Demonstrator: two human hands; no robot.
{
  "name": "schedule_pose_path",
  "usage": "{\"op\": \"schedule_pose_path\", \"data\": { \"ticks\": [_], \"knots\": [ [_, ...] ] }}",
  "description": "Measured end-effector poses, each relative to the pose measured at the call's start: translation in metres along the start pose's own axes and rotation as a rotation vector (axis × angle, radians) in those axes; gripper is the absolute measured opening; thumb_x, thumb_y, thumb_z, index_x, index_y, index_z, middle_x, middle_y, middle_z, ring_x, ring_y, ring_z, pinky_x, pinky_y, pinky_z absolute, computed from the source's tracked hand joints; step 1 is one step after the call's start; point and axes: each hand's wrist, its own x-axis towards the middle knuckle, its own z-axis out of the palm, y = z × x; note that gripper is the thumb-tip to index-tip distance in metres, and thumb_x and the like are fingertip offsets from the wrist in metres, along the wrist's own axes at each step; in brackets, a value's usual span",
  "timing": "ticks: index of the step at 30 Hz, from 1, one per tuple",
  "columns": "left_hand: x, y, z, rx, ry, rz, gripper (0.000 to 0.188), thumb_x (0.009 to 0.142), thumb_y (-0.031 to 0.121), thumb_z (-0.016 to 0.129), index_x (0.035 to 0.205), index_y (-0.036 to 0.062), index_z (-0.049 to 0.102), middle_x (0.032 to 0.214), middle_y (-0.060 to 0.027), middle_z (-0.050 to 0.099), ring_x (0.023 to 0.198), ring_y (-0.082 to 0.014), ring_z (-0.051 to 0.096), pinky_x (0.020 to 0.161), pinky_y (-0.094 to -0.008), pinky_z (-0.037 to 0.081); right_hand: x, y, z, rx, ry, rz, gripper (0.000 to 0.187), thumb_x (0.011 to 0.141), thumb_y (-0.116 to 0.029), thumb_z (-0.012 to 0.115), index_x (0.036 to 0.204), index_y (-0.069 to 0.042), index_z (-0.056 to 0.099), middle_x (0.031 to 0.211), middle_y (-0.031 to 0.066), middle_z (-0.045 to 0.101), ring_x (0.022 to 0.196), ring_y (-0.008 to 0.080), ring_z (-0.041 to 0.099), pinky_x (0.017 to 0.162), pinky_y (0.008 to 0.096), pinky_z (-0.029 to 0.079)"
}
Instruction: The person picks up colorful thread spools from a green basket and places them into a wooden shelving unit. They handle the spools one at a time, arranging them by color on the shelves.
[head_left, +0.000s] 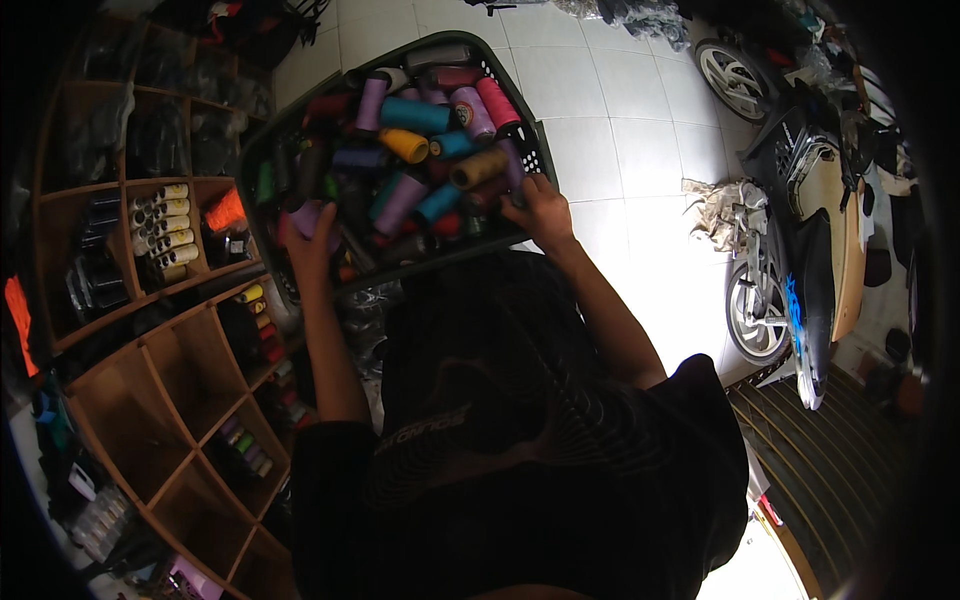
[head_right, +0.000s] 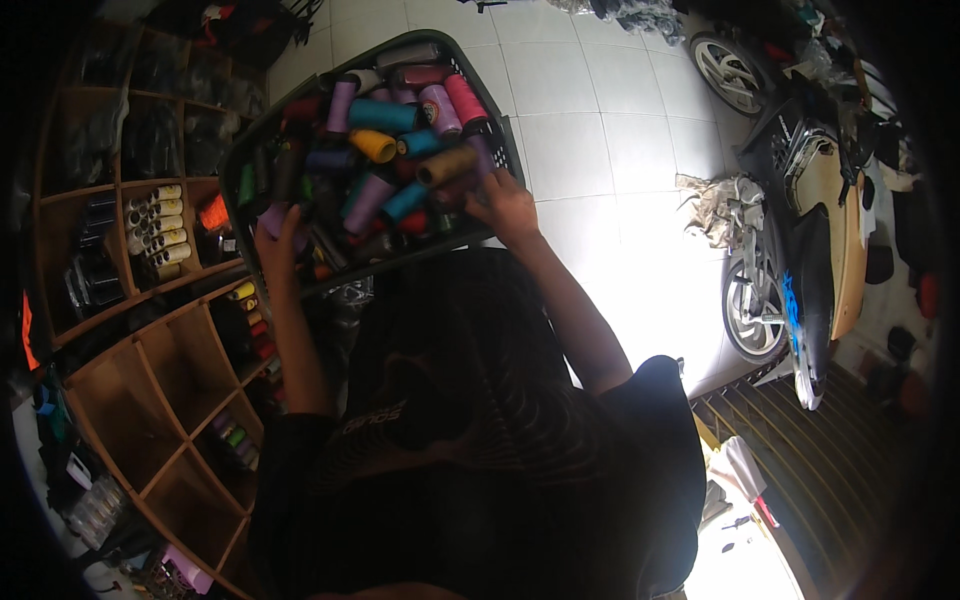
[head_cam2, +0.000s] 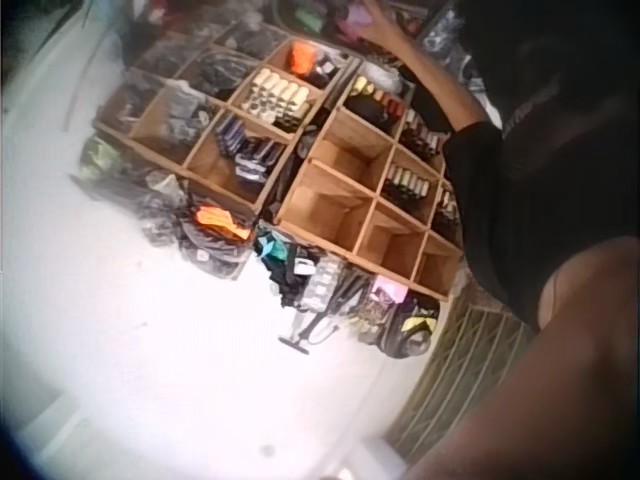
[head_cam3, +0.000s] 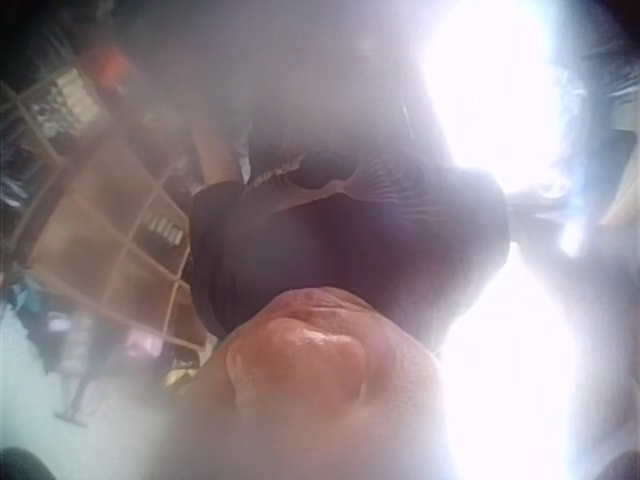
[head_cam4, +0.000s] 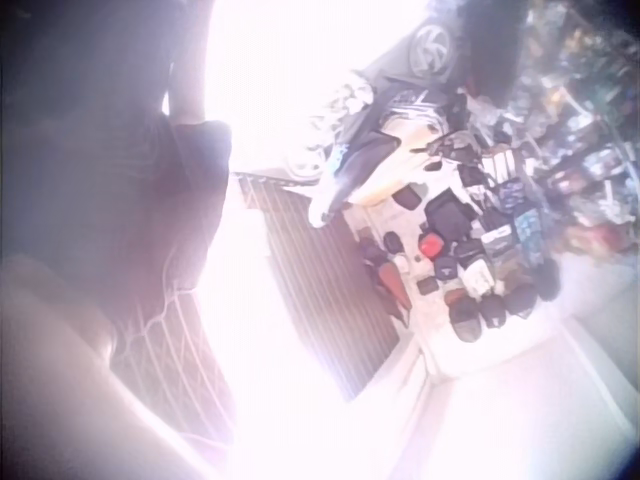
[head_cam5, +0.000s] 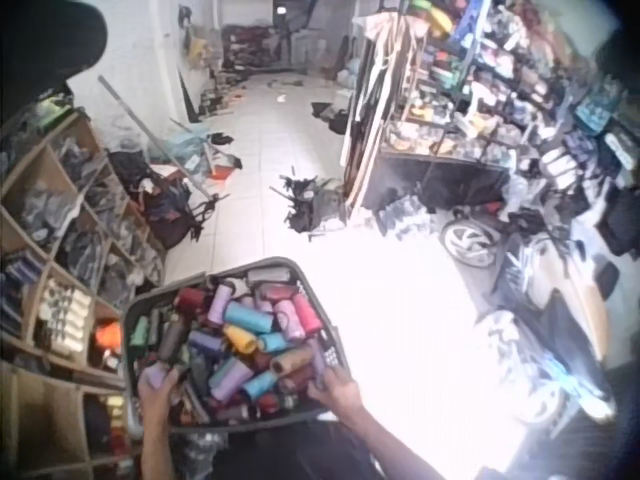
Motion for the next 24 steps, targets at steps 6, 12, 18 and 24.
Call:
{"op": "schedule_pose_path", "data": {
  "ticks": [6, 12, 18, 24],
  "knots": [
    [-0.003, 0.018, 0.052, 0.047, -0.304, 0.128, 0.053, 0.091, 0.028, 0.071, 0.13, 0.0008, 0.047, 0.114, -0.0106, 0.059, 0.102, -0.0187, 0.058, 0.091, -0.0341, 0.047, 0.003, -0.001, -0.001, -0.001, -0.074, 0.001, 0.031, 0.078, -0.026, 0.078, 0.092, -0.006, 0.06, 0.089, 0.0115, 0.06, 0.079, 0.0322, 0.065, 0.064, 0.0444, 0.054],
    [-0.055, 0.015, 0.129, 0.107, -0.686, 0.243, 0.055, 0.091, 0.023, 0.07, 0.134, 0.0025, 0.044, 0.122, -0.0153, 0.057, 0.113, -0.0219, 0.056, 0.095, -0.0345, 0.045, 0.006, -0.005, -0.011, -0.024, -0.136, 0.008, 0.029, 0.078, -0.024, 0.078, 0.093, -0.005, 0.062, 0.096, 0.0103, 0.062, 0.086, 0.0319, 0.064, 0.069, 0.0441, 0.054],
    [-0.081, 0.016, 0.155, 0.167, -0.592, 0.335, 0.056, 0.082, 0.022, 0.079, 0.128, 0.0019, 0.053, 0.117, -0.0163, 0.062, 0.11, -0.0261, 0.061, 0.096, -0.0361, 0.047, 0.007, -0.011, -0.024, -0.014, -0.261, 0.095, 0.029, 0.076, -0.019, 0.078, 0.094, -0.004, 0.061, 0.089, 0.0139, 0.063, 0.084, 0.0341, 0.063, 0.072, 0.0451, 0.052],
    [-0.054, 0.008, 0.091, 0.184, -0.25, 0.185, 0.059, 0.079, 0.024, 0.082, 0.126, -0.0004, 0.055, 0.113, -0.0146, 0.065, 0.105, -0.0223, 0.063, 0.091, -0.0354, 0.05, 0.019, -0.022, -0.005, -0.174, -0.183, 0.101, 0.041, 0.073, -0.01, 0.077, 0.108, -0.004, 0.056, 0.095, 0.0164, 0.061, 0.092, 0.0376, 0.06, 0.079, 0.0471, 0.049]
  ]
}}
